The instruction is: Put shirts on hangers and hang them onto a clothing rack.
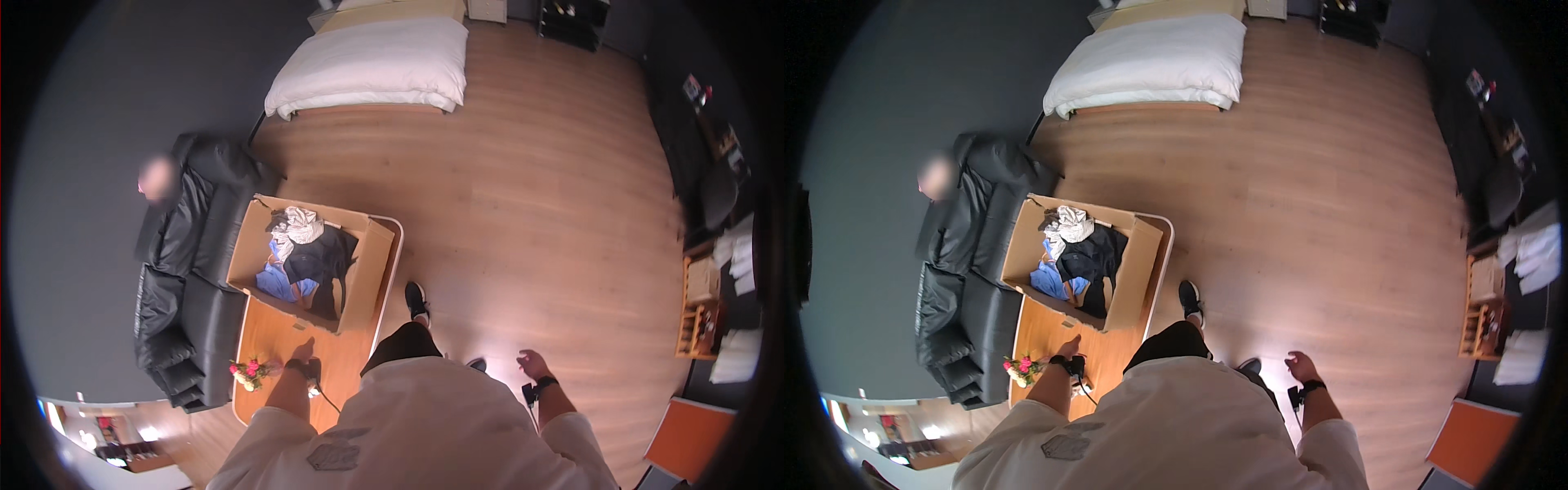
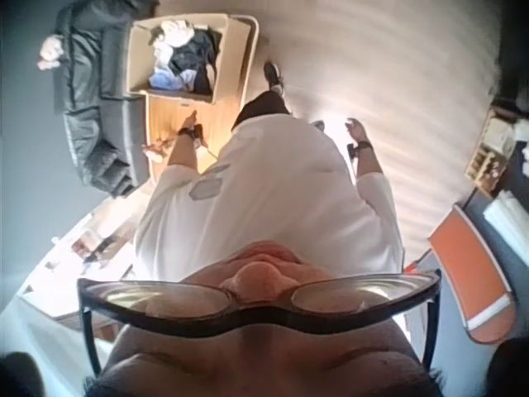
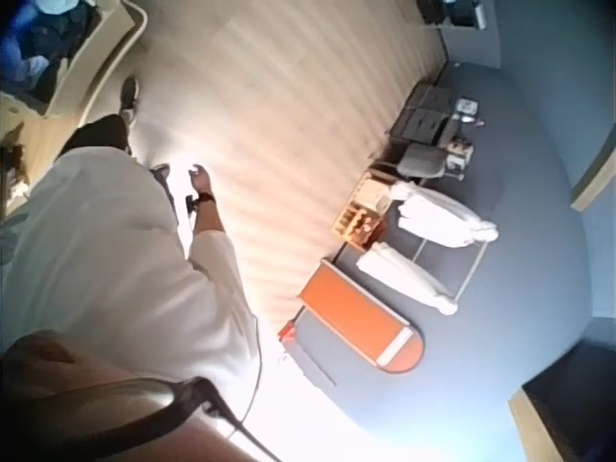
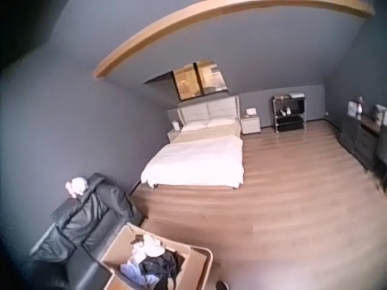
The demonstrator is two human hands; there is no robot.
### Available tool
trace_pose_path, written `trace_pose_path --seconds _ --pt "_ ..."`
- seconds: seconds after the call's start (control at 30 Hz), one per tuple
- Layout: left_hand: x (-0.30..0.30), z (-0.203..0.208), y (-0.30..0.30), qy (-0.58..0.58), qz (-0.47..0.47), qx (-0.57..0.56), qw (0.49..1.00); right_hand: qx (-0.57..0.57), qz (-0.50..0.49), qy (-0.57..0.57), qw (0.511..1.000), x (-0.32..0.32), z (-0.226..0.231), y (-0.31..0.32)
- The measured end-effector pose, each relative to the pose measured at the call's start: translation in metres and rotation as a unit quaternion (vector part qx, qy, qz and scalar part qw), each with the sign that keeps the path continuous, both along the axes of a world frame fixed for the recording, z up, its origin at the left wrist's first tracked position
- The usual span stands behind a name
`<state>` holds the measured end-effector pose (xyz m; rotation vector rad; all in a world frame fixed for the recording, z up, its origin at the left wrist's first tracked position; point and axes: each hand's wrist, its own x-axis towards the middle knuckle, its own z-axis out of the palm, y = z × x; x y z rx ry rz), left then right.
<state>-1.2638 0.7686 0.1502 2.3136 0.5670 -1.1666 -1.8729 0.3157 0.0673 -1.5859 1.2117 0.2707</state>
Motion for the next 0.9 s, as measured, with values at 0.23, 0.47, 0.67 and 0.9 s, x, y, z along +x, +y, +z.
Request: trace_pose_path --seconds 0.23,0.47,0.67,0.9 --pt "0.062 -0.088 0.004 0.046 -0.059 -0.092 0.993 0.303 -0.154 -0.084 0.937 -0.005 0.014 -0.061" --pt "0.048 -0.048 -0.021 0.021 0.009 -0.067 0.998 0.080 0.120 0.101 0.984 0.186 0.165 -0.111" --pt "0.046 -0.036 -0.034 0.022 0.018 -0.111 0.993 0.078 0.021 -0.001 0.997 0.318 0.121 -0.189" --pt "0.128 -0.033 -0.064 0.109 -0.124 -0.055 0.985 0.079 0.113 0.026 0.990 0.404 0.137 -0.237"
